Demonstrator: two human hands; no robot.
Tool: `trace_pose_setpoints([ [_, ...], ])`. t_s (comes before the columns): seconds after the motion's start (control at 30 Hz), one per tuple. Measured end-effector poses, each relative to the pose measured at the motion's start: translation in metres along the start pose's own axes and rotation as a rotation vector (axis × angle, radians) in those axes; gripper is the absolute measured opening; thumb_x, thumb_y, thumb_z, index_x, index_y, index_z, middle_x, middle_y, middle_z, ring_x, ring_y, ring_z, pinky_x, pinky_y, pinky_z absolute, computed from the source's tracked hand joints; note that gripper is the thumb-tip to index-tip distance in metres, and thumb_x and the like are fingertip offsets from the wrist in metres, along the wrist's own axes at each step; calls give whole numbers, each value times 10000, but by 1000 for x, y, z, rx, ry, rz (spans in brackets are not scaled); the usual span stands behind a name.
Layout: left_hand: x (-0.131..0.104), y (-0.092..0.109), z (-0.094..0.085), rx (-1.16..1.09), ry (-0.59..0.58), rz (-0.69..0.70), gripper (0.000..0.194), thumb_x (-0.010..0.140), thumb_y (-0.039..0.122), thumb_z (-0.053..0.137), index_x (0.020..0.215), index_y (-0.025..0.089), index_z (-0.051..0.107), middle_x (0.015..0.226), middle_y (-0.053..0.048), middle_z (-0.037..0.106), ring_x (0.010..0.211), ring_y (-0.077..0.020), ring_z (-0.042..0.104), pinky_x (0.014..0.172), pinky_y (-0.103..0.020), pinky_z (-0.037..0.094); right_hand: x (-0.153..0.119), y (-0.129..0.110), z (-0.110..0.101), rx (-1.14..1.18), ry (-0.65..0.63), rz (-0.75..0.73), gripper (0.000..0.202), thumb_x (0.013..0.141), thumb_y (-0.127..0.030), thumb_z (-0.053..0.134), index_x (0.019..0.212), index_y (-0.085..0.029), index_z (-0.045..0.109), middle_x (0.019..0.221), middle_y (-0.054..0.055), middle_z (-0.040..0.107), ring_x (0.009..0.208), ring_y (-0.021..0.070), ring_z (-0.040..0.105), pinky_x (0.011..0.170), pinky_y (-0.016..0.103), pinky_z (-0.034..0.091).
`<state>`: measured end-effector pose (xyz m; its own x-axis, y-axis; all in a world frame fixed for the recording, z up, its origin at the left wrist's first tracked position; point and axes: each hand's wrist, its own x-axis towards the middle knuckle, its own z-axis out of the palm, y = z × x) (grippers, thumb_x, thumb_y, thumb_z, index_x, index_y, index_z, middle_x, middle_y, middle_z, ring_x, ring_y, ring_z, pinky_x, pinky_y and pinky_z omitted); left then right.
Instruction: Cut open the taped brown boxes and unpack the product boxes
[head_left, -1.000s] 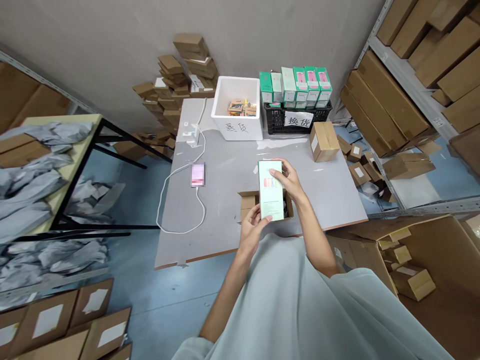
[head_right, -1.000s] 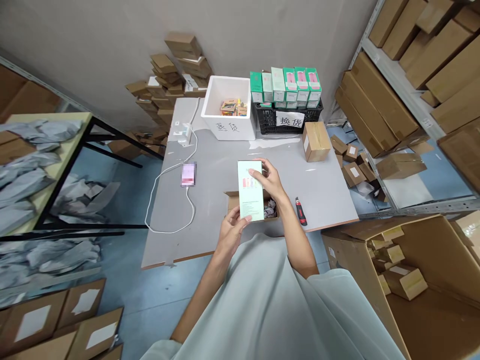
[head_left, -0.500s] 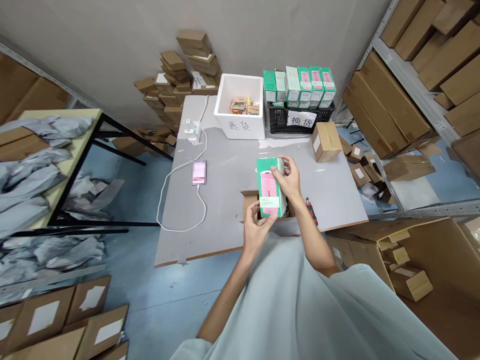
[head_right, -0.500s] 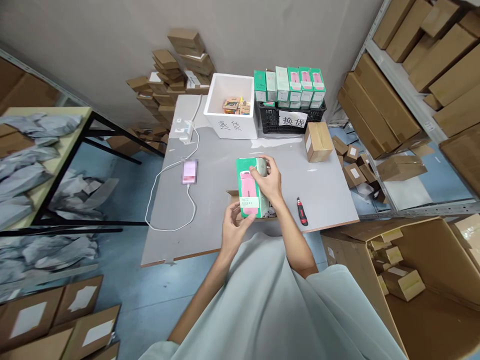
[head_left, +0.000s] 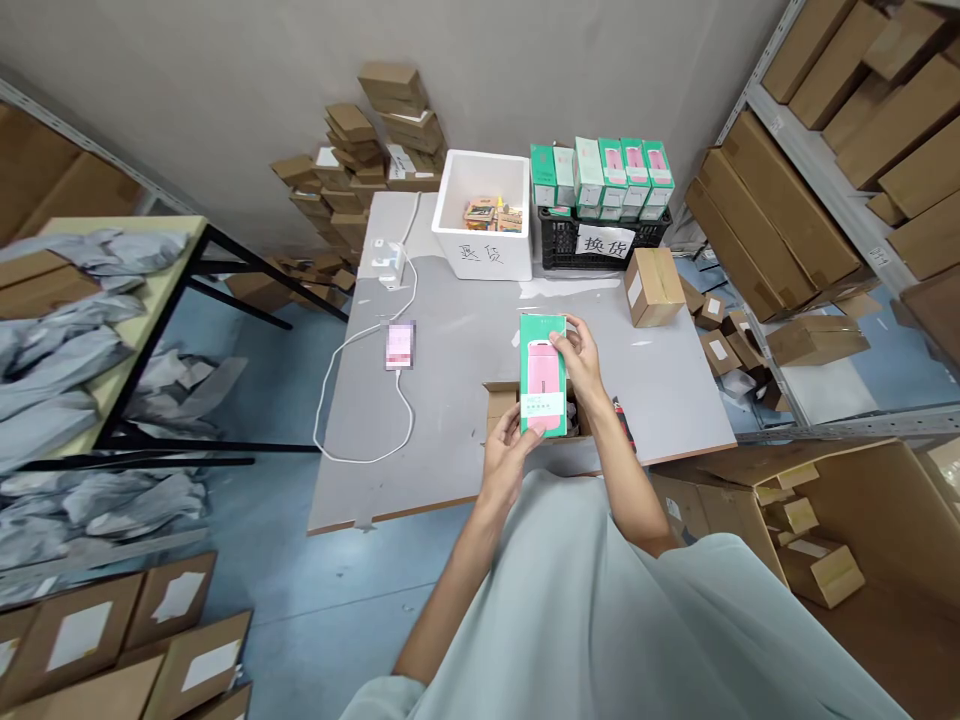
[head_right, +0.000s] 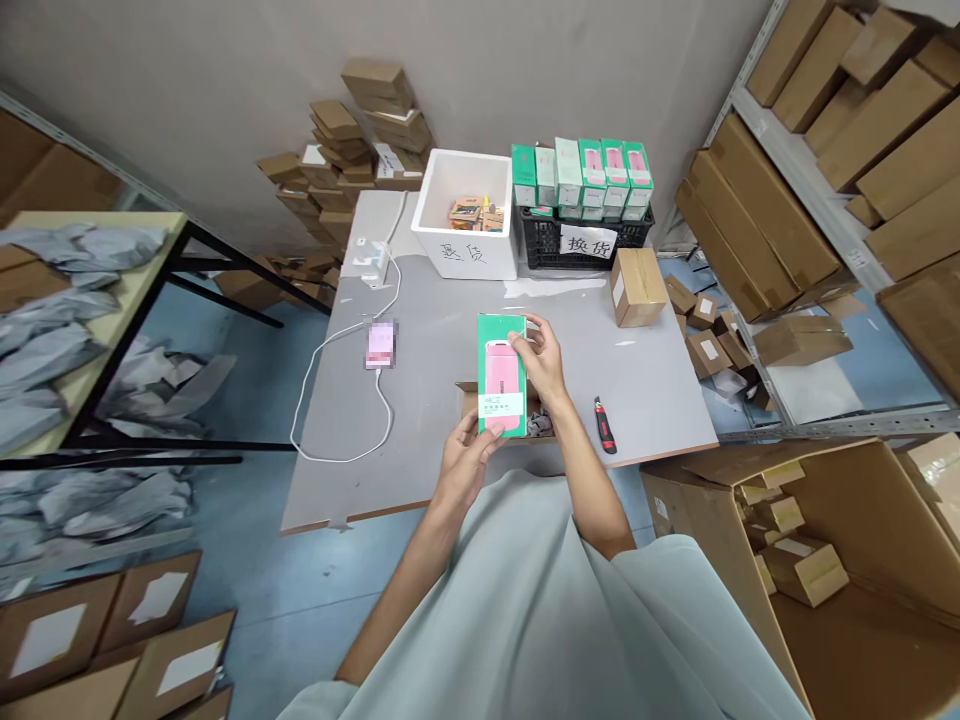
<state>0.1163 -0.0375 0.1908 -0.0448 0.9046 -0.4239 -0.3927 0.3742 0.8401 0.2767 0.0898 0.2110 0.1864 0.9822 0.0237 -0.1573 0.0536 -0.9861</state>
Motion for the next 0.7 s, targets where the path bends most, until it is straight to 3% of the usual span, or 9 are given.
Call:
trace_pose_setpoints([
  [0.13,6,-4,10,91,110,116,822,674,503,1060,1369,218,725,1407,-159,794,1342,-354,769,1132,-484,652,-7,-4,4,-157,97,-38,780,880,-684,910,1506,-304,641,1556,146,670,1245,272,758,1176,469,611],
  [0.23,4,-7,19,193,157,230,832,681,472,1055,1380,232,673,1364,-140,778,1210,-306,805,1065,-440,675,-13,-15,9,-228,95,-63,770,887,-625,928,1534,-328,633,1611,134,639,1340,291,717,1224,485,591],
  [0.37,-5,-6,20,240,57,329,829,727,492,1056,1415,255,660,1481,-147,721,1294,-302,774,1031,-396,680,-10,-23,6,-184,107,-107,725,877,-620,936,1475,-327,649,1580,108,690,1423,315,669,1258,498,573],
  [0.47,-3,-5,9,110,-38,220,782,774,583,1016,1405,260,688,1525,-165,726,1399,-344,740,1067,-447,683,-3,-21,-4,-42,39,-48,769,842,-680,944,1449,-319,638,1476,104,755,1302,309,728,1142,473,637],
  [0.57,4,-4,-2,16,-86,57,756,752,638,1008,1330,228,745,1439,-184,783,1341,-383,777,1047,-514,698,0,-16,-11,46,-32,32,794,848,-724,922,1462,-323,618,1375,90,791,1159,289,770,992,440,689],
  [0.7,9,-4,-3,5,-77,18,767,658,592,1073,1257,205,791,1293,-164,844,1246,-373,816,1030,-502,696,0,-14,-11,81,-71,31,776,862,-712,919,1463,-325,615,1389,85,792,1132,285,786,962,435,708],
])
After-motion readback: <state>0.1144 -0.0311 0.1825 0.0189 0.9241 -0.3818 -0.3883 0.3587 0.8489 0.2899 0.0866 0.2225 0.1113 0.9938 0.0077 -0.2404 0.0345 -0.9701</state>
